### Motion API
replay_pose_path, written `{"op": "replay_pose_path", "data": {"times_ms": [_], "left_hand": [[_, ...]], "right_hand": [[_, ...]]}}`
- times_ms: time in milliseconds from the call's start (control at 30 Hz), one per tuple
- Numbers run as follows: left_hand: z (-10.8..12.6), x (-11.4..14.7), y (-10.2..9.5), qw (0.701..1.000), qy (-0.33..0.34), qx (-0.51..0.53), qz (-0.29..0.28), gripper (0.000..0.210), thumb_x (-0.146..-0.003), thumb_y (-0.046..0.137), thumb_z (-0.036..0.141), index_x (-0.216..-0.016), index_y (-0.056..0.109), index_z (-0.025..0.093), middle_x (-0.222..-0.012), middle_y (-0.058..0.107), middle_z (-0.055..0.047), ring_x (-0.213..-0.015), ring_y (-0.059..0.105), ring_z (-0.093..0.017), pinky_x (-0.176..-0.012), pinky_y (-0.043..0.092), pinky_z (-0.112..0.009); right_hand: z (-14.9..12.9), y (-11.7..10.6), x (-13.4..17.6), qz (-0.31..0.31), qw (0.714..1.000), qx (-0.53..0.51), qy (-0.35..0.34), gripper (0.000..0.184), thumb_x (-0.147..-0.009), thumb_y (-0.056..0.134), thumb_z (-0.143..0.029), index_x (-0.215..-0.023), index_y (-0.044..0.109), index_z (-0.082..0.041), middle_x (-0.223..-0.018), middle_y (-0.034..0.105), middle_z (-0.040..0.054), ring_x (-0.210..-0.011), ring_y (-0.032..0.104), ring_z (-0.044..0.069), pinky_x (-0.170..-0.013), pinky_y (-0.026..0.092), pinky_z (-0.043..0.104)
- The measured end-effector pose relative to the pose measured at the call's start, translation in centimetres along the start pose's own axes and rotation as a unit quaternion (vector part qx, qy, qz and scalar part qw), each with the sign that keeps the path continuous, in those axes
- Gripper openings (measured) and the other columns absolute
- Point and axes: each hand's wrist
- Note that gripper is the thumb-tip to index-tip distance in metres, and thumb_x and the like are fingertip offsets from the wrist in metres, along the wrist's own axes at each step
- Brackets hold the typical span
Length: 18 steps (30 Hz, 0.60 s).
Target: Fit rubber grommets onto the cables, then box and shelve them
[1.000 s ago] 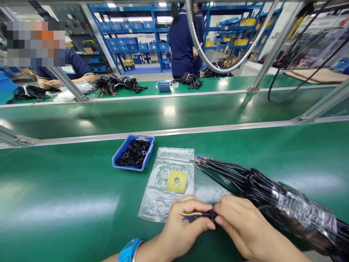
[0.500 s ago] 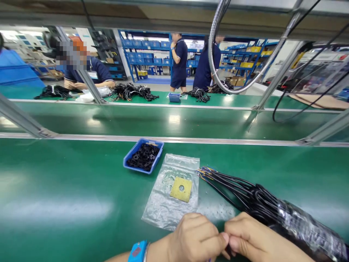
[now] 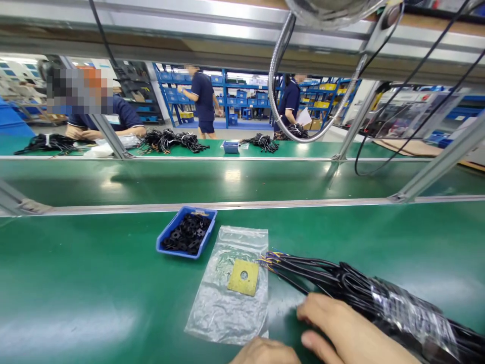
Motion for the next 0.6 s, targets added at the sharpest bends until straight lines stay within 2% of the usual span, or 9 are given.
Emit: {"op": "replay_pose_path", "data": {"times_ms": [67, 167, 233, 300, 367, 400, 500, 533, 600], "left_hand": [[0.2, -0.3, -0.3, 1.000, -0.007, -0.007, -0.011, 0.026, -0.091, 0.050, 0.034, -0.081, 0.070, 0.020, -0.074, 0.075, -0.002, -0.058, 0.065, -0.011, -0.051, 0.045, -0.017], [0.7, -0.8, -1.4, 0.998, 0.048, -0.032, -0.001, 0.026, -0.091, 0.049, 0.030, -0.081, 0.070, 0.019, -0.080, 0.075, -0.004, -0.065, 0.068, -0.012, -0.057, 0.049, -0.016], [1.3, -1.2, -3.1, 0.994, 0.089, -0.053, 0.040, 0.022, -0.089, 0.052, 0.029, -0.080, 0.069, 0.018, -0.082, 0.075, -0.005, -0.068, 0.068, -0.012, -0.061, 0.050, -0.017], [2.2, -1.5, -5.9, 0.988, 0.074, -0.084, 0.107, 0.012, -0.084, 0.058, 0.027, -0.083, 0.068, 0.020, -0.085, 0.073, -0.004, -0.074, 0.068, -0.013, -0.067, 0.051, -0.018], [2.6, -1.5, -9.7, 0.973, -0.032, -0.149, 0.176, 0.013, -0.082, 0.058, 0.022, -0.091, 0.068, 0.022, -0.093, 0.072, -0.004, -0.086, 0.067, -0.015, -0.077, 0.052, -0.021], [2.6, -1.4, -11.9, 0.955, -0.095, -0.193, 0.204, 0.015, -0.084, 0.056, 0.024, -0.092, 0.069, 0.023, -0.097, 0.072, -0.003, -0.091, 0.067, -0.016, -0.081, 0.052, -0.023], [0.8, -0.3, -17.9, 0.868, -0.244, -0.342, 0.264, 0.027, -0.086, 0.048, 0.035, -0.096, 0.070, 0.022, -0.104, 0.071, -0.006, -0.094, 0.066, -0.024, -0.083, 0.052, -0.035], [-0.2, 0.1, -19.3, 0.838, -0.294, -0.389, 0.245, 0.033, -0.086, 0.045, 0.034, -0.102, 0.070, 0.021, -0.108, 0.071, -0.008, -0.096, 0.065, -0.028, -0.082, 0.052, -0.039], [-2.2, 0.7, -21.1, 0.809, -0.336, -0.448, 0.178, 0.039, -0.083, 0.044, 0.034, -0.107, 0.070, 0.017, -0.108, 0.071, -0.012, -0.097, 0.064, -0.033, -0.083, 0.050, -0.044]], "right_hand": [[0.0, 1.4, -1.2, 0.069, 0.993, 0.099, 0.014, 0.013, -0.080, 0.057, -0.012, -0.090, 0.052, -0.019, -0.086, 0.062, 0.0046, -0.076, 0.062, 0.021, -0.065, 0.048, 0.030], [0.3, 4.0, -3.2, 0.094, 0.972, 0.216, 0.021, 0.020, -0.074, 0.058, -0.006, -0.085, 0.048, -0.020, -0.078, 0.058, 0.0045, -0.070, 0.059, 0.025, -0.057, 0.045, 0.033], [0.6, 5.2, -4.2, 0.100, 0.963, 0.249, 0.023, 0.025, -0.071, 0.056, -0.002, -0.084, 0.045, -0.020, -0.076, 0.056, 0.0037, -0.067, 0.058, 0.024, -0.054, 0.042, 0.032], [0.9, 5.8, -4.7, 0.109, 0.958, 0.263, 0.025, 0.028, -0.070, 0.052, 0.002, -0.085, 0.044, -0.020, -0.074, 0.056, 0.0031, -0.064, 0.058, 0.022, -0.051, 0.039, 0.030], [1.0, 5.8, -4.9, 0.112, 0.957, 0.267, 0.032, 0.031, -0.069, 0.049, 0.005, -0.087, 0.044, -0.020, -0.073, 0.055, 0.0027, -0.063, 0.057, 0.021, -0.050, 0.037, 0.030], [1.0, 5.7, -4.9, 0.112, 0.956, 0.267, 0.037, 0.032, -0.068, 0.048, 0.006, -0.087, 0.044, -0.020, -0.073, 0.055, 0.0028, -0.063, 0.057, 0.021, -0.050, 0.036, 0.030], [1.0, 5.2, -4.7, 0.111, 0.964, 0.236, 0.053, 0.033, -0.065, 0.050, 0.003, -0.090, 0.048, -0.019, -0.079, 0.057, 0.0046, -0.067, 0.056, 0.021, -0.052, 0.036, 0.030], [1.0, 5.1, -4.7, 0.112, 0.969, 0.215, 0.055, 0.035, -0.065, 0.052, 0.000, -0.094, 0.050, -0.018, -0.082, 0.057, 0.0051, -0.070, 0.056, 0.022, -0.054, 0.038, 0.031], [1.0, 5.0, -4.6, 0.123, 0.977, 0.169, 0.047, 0.034, -0.067, 0.055, -0.007, -0.099, 0.052, -0.019, -0.084, 0.057, 0.0049, -0.074, 0.054, 0.022, -0.058, 0.039, 0.031]]}}
Point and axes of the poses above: each hand's wrist, its own x-axis away from the middle knuckle, its own y-axis out of the palm, z = x × y
